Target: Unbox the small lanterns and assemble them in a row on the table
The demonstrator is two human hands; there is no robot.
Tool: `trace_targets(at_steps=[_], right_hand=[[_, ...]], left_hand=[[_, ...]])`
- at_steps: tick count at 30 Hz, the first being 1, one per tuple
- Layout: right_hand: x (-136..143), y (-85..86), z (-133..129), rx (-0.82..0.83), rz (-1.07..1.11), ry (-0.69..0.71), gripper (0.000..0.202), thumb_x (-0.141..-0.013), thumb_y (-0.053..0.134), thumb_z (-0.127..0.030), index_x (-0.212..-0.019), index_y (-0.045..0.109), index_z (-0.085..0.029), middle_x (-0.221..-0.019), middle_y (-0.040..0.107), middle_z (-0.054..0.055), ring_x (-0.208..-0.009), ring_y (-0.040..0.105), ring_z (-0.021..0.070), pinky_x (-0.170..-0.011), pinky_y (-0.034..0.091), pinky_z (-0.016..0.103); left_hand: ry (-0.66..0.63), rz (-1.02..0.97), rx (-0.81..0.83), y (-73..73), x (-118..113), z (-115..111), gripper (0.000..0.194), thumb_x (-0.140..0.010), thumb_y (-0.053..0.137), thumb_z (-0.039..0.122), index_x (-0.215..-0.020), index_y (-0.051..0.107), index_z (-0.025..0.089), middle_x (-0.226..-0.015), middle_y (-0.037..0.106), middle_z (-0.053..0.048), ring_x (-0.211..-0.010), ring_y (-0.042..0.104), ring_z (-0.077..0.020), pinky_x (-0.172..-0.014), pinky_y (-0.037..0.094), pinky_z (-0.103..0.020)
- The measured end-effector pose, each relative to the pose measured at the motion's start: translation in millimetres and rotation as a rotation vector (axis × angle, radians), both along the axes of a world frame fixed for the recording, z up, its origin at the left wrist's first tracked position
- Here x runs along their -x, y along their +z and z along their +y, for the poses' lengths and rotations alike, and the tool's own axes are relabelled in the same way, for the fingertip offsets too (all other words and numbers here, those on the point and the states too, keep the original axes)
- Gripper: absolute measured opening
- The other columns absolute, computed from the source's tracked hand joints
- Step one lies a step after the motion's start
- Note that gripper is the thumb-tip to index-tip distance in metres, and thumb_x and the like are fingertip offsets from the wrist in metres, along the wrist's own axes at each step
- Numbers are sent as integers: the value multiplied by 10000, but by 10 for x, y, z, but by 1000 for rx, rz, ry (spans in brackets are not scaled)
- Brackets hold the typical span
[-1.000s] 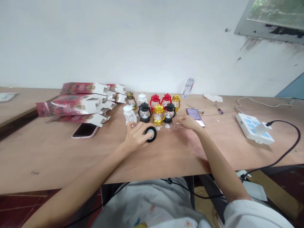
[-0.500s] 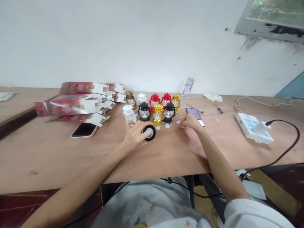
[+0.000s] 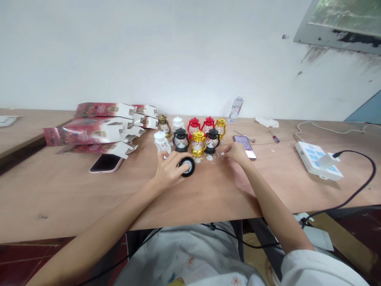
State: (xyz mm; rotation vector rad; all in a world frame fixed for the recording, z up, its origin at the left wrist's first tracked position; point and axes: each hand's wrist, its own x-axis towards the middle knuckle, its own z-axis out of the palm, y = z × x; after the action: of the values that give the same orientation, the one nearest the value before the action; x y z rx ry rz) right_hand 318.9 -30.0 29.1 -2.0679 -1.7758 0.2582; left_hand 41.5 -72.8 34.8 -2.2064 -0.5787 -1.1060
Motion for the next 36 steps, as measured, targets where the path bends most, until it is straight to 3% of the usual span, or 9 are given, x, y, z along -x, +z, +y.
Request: trace_targets(at_steps=[13,17,19,22,25,28,30,34,36], right_hand=[[63,-57,-20,-49,-37,52,192,-667,597,-78,-793,730,-139,-807,731,105,-781,664,208,-705,471,256],[78,-17,-25,-66,-39,41,196,-698,556,-87,-781,725,-138,-830,728,113,-803,659,219,-702,453,266],[89,14,-25,-83,-32,19,188,-735,535,-120,-769,719,-139,-812,723,114,-806,655,225,-698,442,274],[121,66,-43,-160,0,-36,190,-801,522,-204,-800,704,-149,-831,719,111,-823,649,230,-720,439,289],[192,88,-118,-363,105,-62,232,-870,481,-299,-900,667,-164,-878,706,100,-812,639,204,-764,453,294],[317,41,-253,-499,236,112,259,-889,462,-343,-1022,620,-187,-954,672,107,-806,624,188,-767,481,296],[434,-11,-352,-476,278,365,269,-852,523,-314,-1091,601,-219,-1040,647,110,-869,625,202,-783,501,318],[699,-65,-505,-473,233,866,409,-774,567,-176,-1171,592,-271,-1281,546,90,-1177,534,245,-946,480,397],[796,-68,-547,-462,193,940,392,-775,570,-169,-1139,614,-306,-1311,519,72,-1222,495,248,-994,453,428]], left_hand=[[-23,-13,-13,8,19,1,171,-810,536,166,-651,480,195,-956,715,-12,-744,590,-147,-718,296,-346],[-121,-62,7,-13,31,36,71,-803,566,150,-802,533,213,-974,711,-67,-800,615,-162,-673,387,-299],[-142,-80,26,-40,34,57,118,-801,589,165,-895,549,225,-1000,707,-77,-823,635,-163,-670,426,-284],[-135,-81,81,-72,29,64,155,-802,623,234,-943,560,233,-1008,699,-74,-808,655,-151,-679,476,-265],[-122,-133,170,-67,16,36,188,-803,646,283,-960,565,218,-991,681,-77,-841,659,-149,-710,516,-255],[-123,-259,334,-37,2,17,218,-831,624,308,-1013,561,206,-1018,648,-84,-937,640,-169,-791,529,-292],[-135,-371,499,-24,-5,33,223,-854,592,318,-1042,557,203,-1019,638,-77,-944,629,-173,-823,521,-315],[-221,-633,841,-35,-15,118,204,-898,501,373,-994,553,201,-935,639,-48,-847,618,-156,-762,518,-291],[-278,-679,965,-46,-14,149,226,-897,485,414,-942,550,203,-888,627,-35,-802,606,-151,-727,515,-279]])
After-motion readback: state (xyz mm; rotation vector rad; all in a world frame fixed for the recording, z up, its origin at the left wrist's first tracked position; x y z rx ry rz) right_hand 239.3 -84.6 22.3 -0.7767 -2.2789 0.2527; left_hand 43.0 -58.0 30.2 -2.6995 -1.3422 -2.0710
